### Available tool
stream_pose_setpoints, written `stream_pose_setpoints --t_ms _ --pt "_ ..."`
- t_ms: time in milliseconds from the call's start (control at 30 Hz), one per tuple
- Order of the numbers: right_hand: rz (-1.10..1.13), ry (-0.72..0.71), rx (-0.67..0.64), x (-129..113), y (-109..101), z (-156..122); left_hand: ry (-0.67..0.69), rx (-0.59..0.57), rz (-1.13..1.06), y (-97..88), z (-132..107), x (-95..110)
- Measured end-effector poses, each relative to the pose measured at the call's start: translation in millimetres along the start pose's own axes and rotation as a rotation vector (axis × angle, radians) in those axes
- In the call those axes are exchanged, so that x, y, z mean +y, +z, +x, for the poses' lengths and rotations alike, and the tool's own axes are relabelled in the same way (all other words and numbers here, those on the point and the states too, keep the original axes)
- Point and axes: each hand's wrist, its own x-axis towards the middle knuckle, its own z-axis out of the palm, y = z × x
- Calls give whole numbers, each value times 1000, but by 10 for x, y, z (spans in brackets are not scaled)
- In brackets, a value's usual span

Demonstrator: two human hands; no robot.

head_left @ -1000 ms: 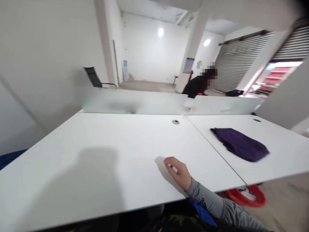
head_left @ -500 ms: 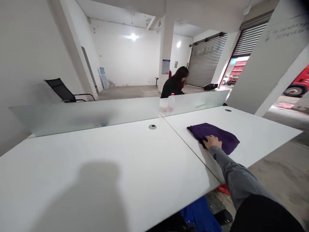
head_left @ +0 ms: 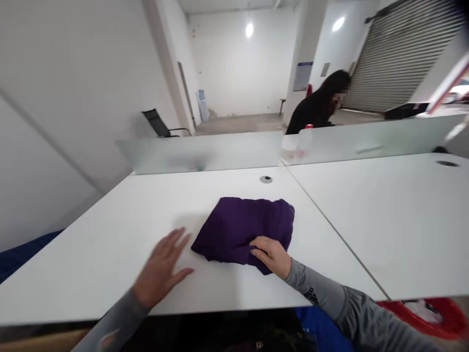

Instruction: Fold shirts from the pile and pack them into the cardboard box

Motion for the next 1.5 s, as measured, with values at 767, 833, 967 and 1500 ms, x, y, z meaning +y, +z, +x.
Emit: stream_pose_setpoints --t_ms 767,833,967,1500 --pt "-57 -5 494 -353 -1373 1329 -450 355 -816 -781 1513 -346" --pt "-130 95 446 -47 -1240 1445 -544 277 -625 -562 1587 -495" --pt "-286 357 340 494 -987 1339 -538 221 -299 -123 1405 -458" --pt "-211 501 208 292 -699 -73 528 -317 -120 55 414 736"
